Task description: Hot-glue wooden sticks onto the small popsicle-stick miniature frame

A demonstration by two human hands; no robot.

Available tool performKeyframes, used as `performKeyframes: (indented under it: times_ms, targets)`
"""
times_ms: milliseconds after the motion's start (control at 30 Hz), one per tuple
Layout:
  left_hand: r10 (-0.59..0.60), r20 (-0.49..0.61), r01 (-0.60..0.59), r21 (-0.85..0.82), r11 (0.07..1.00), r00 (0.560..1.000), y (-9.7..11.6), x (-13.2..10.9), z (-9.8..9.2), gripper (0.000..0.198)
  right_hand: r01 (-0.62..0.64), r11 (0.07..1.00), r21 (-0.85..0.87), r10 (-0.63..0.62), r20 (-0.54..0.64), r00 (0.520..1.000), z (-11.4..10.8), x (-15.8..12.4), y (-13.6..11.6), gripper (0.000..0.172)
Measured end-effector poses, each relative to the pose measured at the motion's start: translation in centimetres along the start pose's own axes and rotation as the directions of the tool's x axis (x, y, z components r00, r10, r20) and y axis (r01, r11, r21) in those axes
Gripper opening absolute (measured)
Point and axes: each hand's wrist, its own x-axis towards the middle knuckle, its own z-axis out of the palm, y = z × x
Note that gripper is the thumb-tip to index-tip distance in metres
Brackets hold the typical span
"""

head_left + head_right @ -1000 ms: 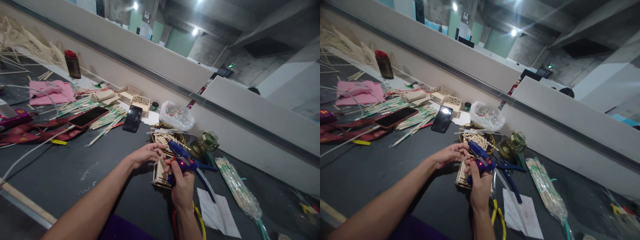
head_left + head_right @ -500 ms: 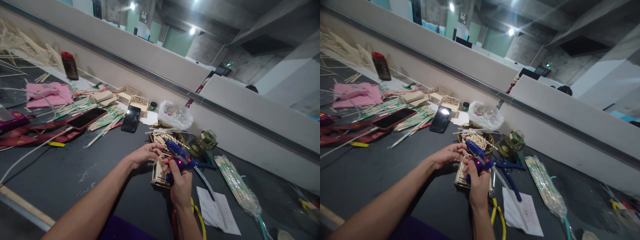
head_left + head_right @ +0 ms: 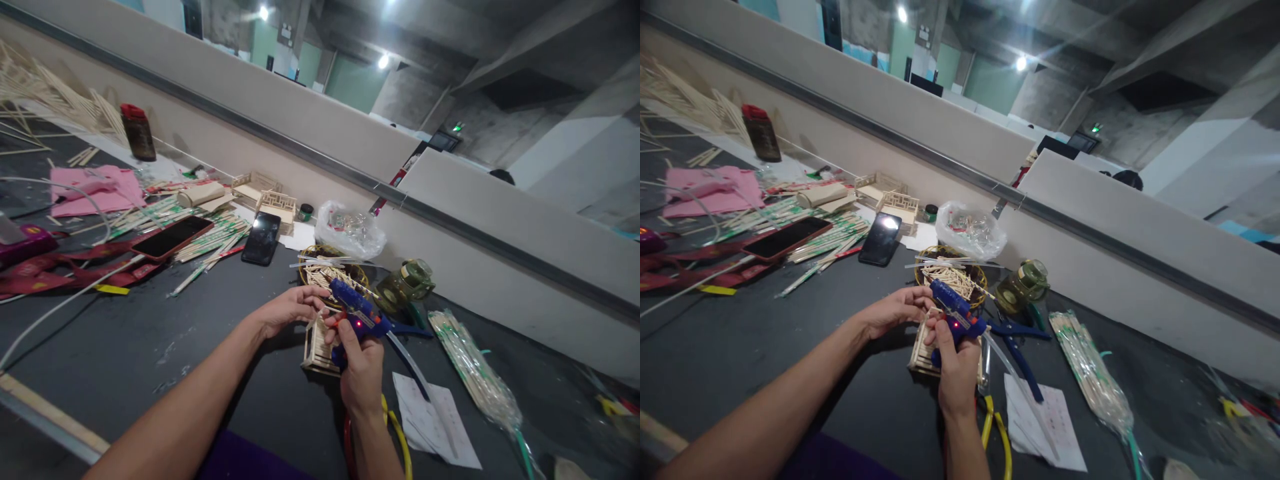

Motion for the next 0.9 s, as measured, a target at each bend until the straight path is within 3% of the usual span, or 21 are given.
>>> performKeyframes:
  times_ms: [400, 633, 800, 900]
  targets:
    - [-0.001, 0.0, 0.002, 0.017, 1.0, 1.0, 0.1, 0.0, 0.0, 0.044, 0.0, 1.0, 0.022, 0.0, -0.002, 1.0, -0.2, 0.0, 0.1, 0.022]
    - [-0.007, -0.037, 0.008, 0.014, 1.0, 0.999, 0.5, -0.3, -0.3, 0.045, -0.009, 0.999, 0.048, 0.012, -0.061, 0.998, -0.5, -0.2, -0.3, 0.022]
    - [0.014, -0.084, -0.007, 0.083, 0.997, 0.996, 1.2, -0.8, -0.6, 0.042, -0.051, 0.991, 0.127, 0.066, -0.115, 0.991, -2.1, -0.6, -2.2, 0.023]
    - [0.026, -0.143, 0.007, 0.229, 0.973, 0.989, 1.9, -1.5, -0.5, 0.038, -0.07, 0.984, 0.161, 0.1, -0.187, 0.977, -4.0, -0.8, -3.5, 0.023]
